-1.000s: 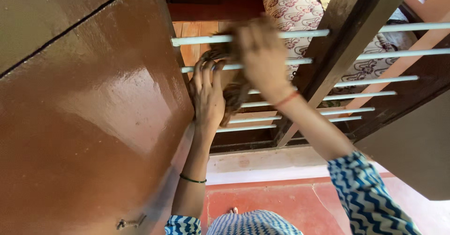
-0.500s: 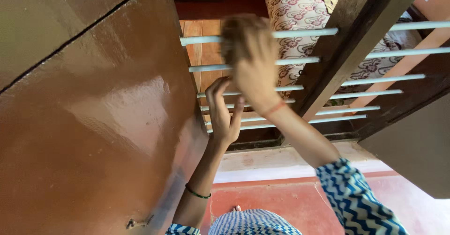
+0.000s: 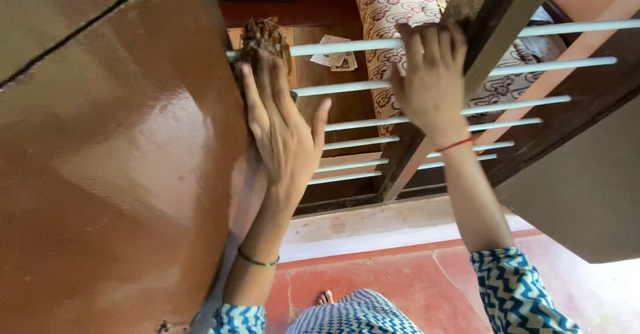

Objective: The person wipes the surface of a brown wooden door with a patterned cloth. They clean the flat panels and the horizontal metal bars of the door, moving the cloth back and forth across the surfaces.

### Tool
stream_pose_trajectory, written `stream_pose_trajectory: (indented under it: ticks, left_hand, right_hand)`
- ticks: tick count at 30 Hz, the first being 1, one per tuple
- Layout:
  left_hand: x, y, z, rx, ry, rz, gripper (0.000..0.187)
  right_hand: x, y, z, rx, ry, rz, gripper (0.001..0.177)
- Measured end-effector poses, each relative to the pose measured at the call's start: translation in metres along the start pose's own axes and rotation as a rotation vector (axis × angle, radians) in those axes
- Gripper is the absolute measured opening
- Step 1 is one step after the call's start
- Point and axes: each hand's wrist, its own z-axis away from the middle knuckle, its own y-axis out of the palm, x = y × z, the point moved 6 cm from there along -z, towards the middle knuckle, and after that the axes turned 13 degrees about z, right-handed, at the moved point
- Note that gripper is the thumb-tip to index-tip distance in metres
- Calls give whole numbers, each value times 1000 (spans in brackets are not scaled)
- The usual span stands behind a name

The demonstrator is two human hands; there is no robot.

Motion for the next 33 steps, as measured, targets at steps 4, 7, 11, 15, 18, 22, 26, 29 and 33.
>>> stream_pose_trajectory:
  ticks: [4, 7, 11, 15, 18, 22, 26, 29, 33]
  left_hand:
    - [-12, 21, -27, 15, -188, 202, 78]
    - [-36, 27, -32, -11, 12, -6, 68]
    - [-34, 35, -43, -18, 13, 222, 49]
    - [-13, 39, -73, -84, 34, -100, 60]
    - [-8, 54, -86, -19, 13, -68, 66]
    - [-24, 103, -95, 363, -127, -44, 76]
    - [-74, 101, -100, 42, 337, -80, 72]
    - [-67, 104, -97, 147, 298, -46, 61]
    - [-45, 83, -90, 93, 298, -99, 36]
  right_hand:
    - [6, 14, 0, -73, 46, 113, 46]
    - [8, 10, 0, -120, 55, 48, 54]
    - [5, 1, 0, -175, 59, 33, 51]
    - [9, 3, 0, -172, 95, 38, 49]
    - [11, 8, -1, -178, 142, 15, 48]
    - [10, 15, 0, -197, 165, -4, 38]
    - [6, 18, 0, -235, 153, -69, 40]
    - [5, 20, 0, -218, 154, -42, 41]
    - [6, 17, 2, -214, 136, -94, 49]
